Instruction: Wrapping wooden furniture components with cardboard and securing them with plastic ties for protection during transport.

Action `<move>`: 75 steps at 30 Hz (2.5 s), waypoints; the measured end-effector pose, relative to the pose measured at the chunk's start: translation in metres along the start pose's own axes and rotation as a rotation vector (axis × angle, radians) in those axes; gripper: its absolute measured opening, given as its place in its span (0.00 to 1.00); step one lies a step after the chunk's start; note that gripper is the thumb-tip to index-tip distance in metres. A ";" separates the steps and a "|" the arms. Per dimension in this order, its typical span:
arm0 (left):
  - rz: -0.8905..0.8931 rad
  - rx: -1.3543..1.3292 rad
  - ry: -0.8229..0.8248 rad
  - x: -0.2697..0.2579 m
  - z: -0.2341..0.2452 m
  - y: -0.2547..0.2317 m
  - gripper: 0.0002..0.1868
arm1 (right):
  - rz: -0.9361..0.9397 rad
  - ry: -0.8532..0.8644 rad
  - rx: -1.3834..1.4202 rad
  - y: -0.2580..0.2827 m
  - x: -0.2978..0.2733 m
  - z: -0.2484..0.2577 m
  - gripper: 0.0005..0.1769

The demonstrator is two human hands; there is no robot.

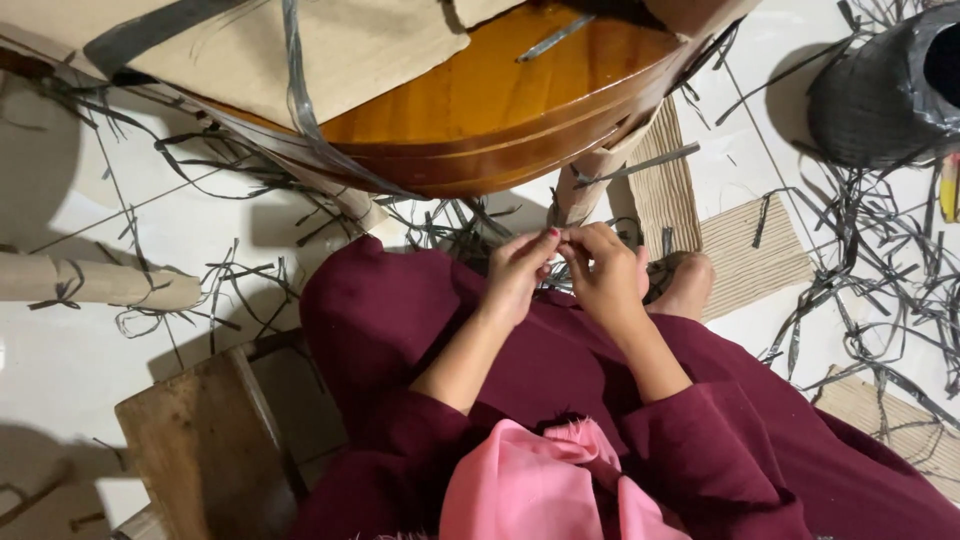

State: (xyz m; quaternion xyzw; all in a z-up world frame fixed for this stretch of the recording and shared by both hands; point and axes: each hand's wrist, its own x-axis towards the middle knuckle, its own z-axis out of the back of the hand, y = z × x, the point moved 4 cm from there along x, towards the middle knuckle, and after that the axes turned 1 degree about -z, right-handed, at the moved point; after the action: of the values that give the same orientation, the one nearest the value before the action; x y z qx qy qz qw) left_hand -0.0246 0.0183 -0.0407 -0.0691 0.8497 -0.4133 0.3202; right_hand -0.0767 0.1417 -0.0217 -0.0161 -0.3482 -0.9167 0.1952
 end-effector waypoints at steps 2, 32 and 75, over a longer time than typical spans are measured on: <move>-0.035 -0.072 -0.048 -0.004 -0.002 0.000 0.15 | 0.014 -0.023 -0.001 0.002 -0.002 0.005 0.03; 0.087 -0.476 -0.006 0.067 0.005 0.007 0.07 | 0.269 0.109 -0.123 0.045 0.015 0.045 0.06; -1.301 0.941 0.235 0.014 -0.018 -0.052 0.19 | 0.593 -0.279 0.279 0.074 0.027 0.071 0.07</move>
State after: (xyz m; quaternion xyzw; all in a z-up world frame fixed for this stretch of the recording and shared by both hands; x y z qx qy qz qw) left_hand -0.0546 -0.0089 -0.0003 -0.3636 0.4045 -0.8353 -0.0801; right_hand -0.0823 0.1280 0.0831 -0.2145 -0.4736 -0.7529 0.4036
